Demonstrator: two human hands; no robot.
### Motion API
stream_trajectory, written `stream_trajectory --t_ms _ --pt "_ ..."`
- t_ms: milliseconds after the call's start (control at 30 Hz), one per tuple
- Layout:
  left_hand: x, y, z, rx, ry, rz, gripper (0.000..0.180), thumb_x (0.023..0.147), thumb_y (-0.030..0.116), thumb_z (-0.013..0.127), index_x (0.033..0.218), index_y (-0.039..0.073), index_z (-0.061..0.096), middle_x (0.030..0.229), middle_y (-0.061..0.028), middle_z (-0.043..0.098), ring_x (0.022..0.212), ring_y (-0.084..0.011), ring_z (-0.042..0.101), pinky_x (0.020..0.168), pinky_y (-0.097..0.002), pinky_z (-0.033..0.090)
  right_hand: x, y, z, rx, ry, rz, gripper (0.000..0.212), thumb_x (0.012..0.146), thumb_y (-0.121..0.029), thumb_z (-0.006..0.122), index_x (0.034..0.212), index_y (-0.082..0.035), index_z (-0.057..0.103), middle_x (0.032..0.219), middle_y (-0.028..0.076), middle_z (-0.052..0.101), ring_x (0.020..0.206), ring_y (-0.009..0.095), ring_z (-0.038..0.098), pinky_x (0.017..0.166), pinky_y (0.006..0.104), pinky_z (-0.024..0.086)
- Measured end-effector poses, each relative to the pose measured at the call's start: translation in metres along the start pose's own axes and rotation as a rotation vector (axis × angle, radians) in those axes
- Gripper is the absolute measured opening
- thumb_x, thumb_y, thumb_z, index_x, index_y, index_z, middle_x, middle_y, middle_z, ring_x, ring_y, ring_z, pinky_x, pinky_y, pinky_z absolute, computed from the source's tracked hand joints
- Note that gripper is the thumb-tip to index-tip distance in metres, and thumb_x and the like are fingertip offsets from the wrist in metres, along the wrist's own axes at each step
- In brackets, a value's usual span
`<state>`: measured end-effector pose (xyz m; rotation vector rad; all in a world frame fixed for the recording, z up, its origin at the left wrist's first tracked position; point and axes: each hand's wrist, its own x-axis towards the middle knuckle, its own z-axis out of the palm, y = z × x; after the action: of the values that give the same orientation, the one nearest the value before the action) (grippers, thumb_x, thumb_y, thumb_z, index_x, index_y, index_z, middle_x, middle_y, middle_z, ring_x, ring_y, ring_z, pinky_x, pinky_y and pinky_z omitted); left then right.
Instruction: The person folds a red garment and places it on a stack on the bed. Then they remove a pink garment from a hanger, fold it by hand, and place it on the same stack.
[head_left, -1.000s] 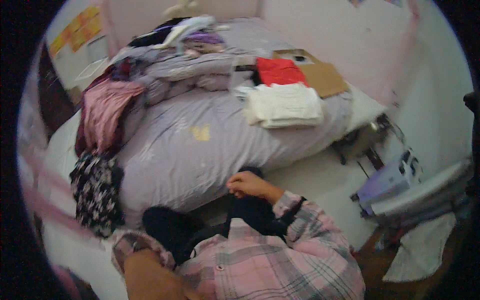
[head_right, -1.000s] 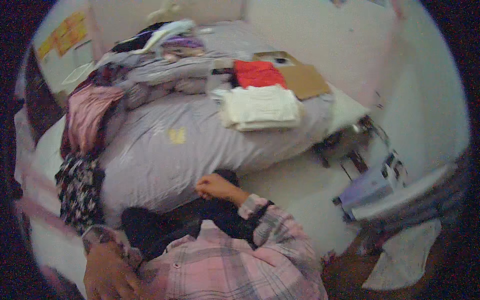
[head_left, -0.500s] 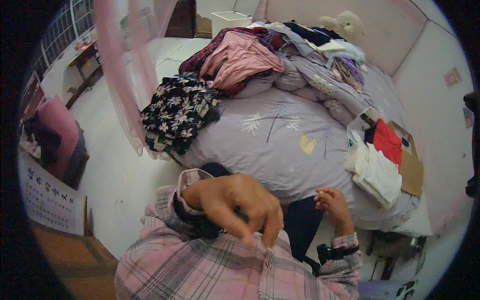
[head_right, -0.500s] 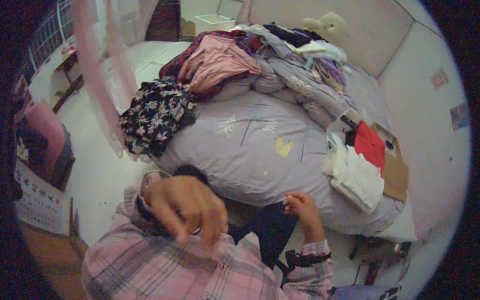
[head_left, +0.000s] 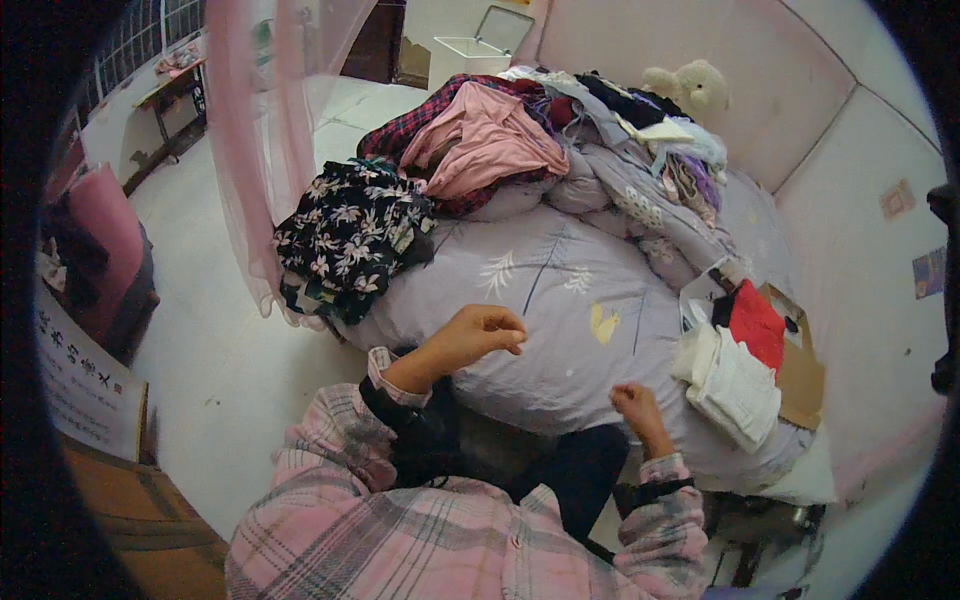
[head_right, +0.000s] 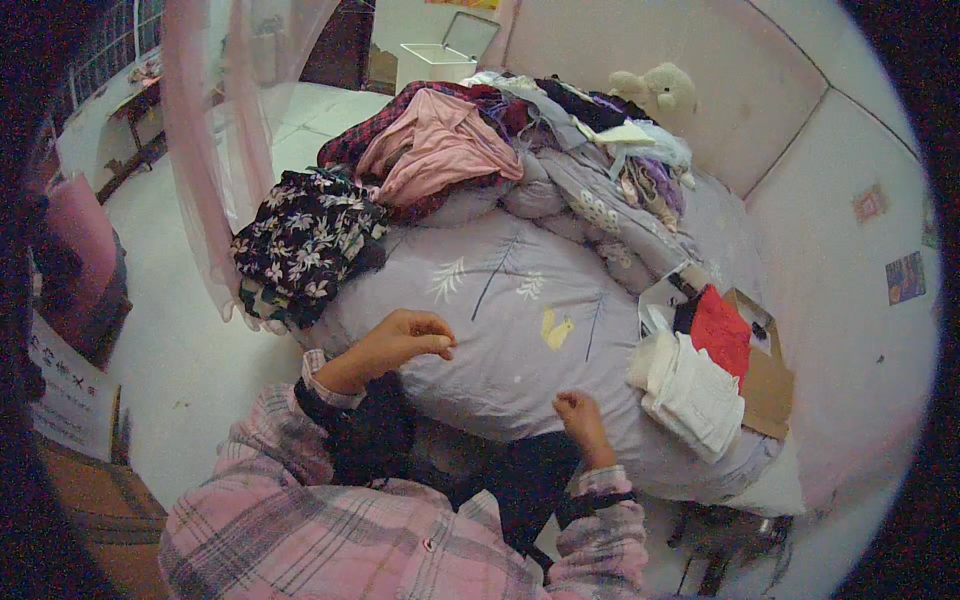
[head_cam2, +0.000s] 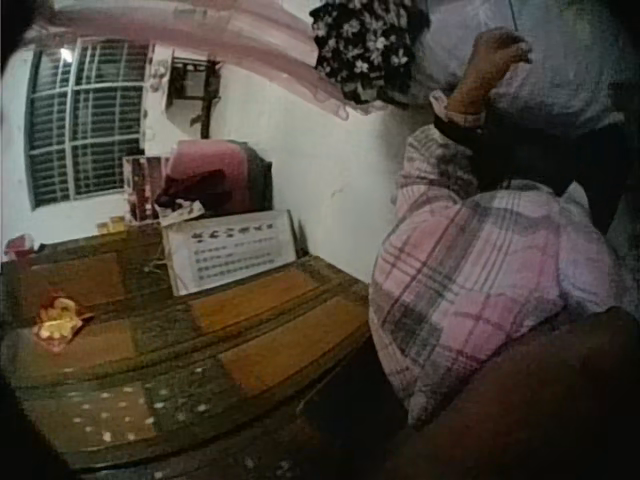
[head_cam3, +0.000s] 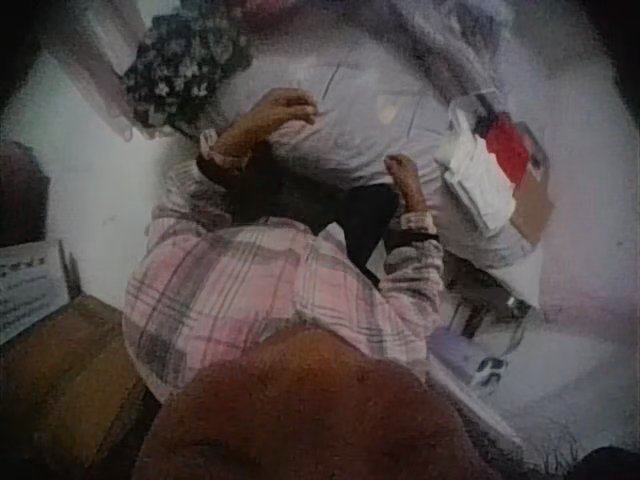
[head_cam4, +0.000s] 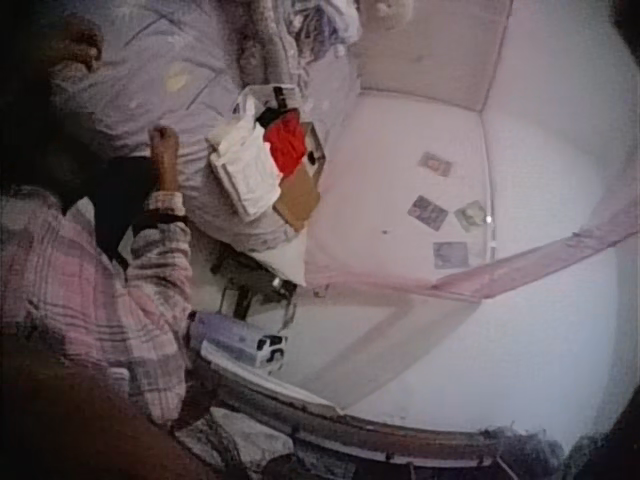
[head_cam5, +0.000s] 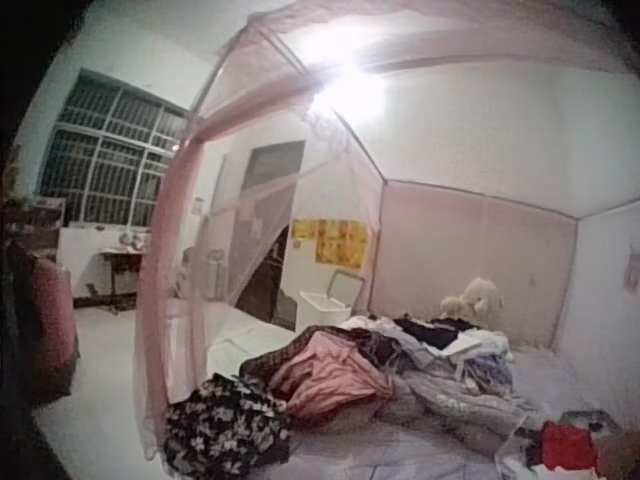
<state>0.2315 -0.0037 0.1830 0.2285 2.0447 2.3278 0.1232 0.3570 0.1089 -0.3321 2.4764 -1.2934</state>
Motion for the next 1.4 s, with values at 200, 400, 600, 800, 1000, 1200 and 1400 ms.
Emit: stream_trajectory --t_ms 200,400,600,800,1000,1200,1400 --pt "0.030 -0.028 -0.059 -0.079 0.255 -0.007 0.052 0.087 0.015 0.067 0.130 -0.009 0.050 0.119 -0.0156 0.060 0.089 -0.0174 0.067 0.078 -0.0294 0.052 -0.017 0.095 0.034 -0.539 -0.116 0.043 0.032 0.083 -0.022 0.068 0.108 -0.002 0.068 0.100 0.017 0.069 0.090 0.034 0.066 0.078 0.0393 0.051" --pt "0.075 -0.046 -0.134 0.095 0.450 -0.041 0.074 0.085 0.017 0.069 0.144 -0.007 0.031 0.138 -0.0178 0.048 0.097 -0.0220 0.065 0.084 -0.0342 0.051 -0.044 0.111 0.052 -0.497 0.149 -0.427 0.016 0.078 -0.016 0.069 0.089 -0.005 0.067 0.087 0.015 0.065 0.086 0.038 0.061 0.077 0.0454 0.048" --pt "0.128 -0.060 -0.189 0.141 0.628 -0.048 0.081 0.079 0.015 0.071 0.147 0.000 0.030 0.129 -0.0193 0.054 0.093 -0.0200 0.063 0.073 -0.0308 0.052 -0.036 0.108 0.053 -0.444 0.213 -0.365 0.011 0.075 -0.016 0.068 0.083 -0.007 0.067 0.086 0.014 0.065 0.084 0.036 0.060 0.076 0.0453 0.048" --pt "0.180 -0.059 -0.245 0.209 0.716 -0.002 0.090 0.082 0.011 0.069 0.153 0.009 0.015 0.150 -0.0146 0.032 0.110 -0.0250 0.055 0.086 -0.0361 0.050 -0.026 0.114 0.051 -0.457 0.215 -0.305 0.011 0.075 -0.017 0.068 0.080 -0.008 0.067 0.084 0.012 0.065 0.084 0.035 0.062 0.076 0.0460 0.048" --pt "0.230 -0.061 -0.272 0.015 0.741 0.020 0.095 0.081 0.011 0.072 0.153 0.006 0.010 0.134 -0.0183 0.047 0.102 -0.0251 0.061 0.080 -0.0344 0.052 -0.019 0.112 0.048 -0.485 0.242 -0.278 0.009 0.074 -0.017 0.069 0.077 -0.009 0.065 0.081 0.011 0.065 0.080 0.034 0.062 0.073 0.0458 0.047" --pt "0.247 -0.079 -0.279 0.104 0.673 0.035 0.079 0.082 0.013 0.070 0.146 -0.002 0.026 0.115 -0.0154 0.058 0.092 -0.0216 0.064 0.078 -0.0308 0.052 -0.019 0.110 0.048 -0.457 0.232 -0.297 0.010 0.074 -0.017 0.068 0.077 -0.008 0.064 0.080 0.011 0.064 0.080 0.034 0.062 0.074 0.0462 0.047" --pt "0.260 -0.079 -0.287 0.426 0.948 0.238 0.079 0.080 0.014 0.069 0.146 -0.001 0.028 0.114 -0.0145 0.059 0.096 -0.0217 0.064 0.077 -0.0288 0.052 -0.021 0.109 0.047 -0.464 0.194 -0.272 0.010 0.076 -0.018 0.066 0.078 -0.009 0.065 0.082 0.011 0.065 0.082 0.034 0.062 0.078 0.0452 0.047"
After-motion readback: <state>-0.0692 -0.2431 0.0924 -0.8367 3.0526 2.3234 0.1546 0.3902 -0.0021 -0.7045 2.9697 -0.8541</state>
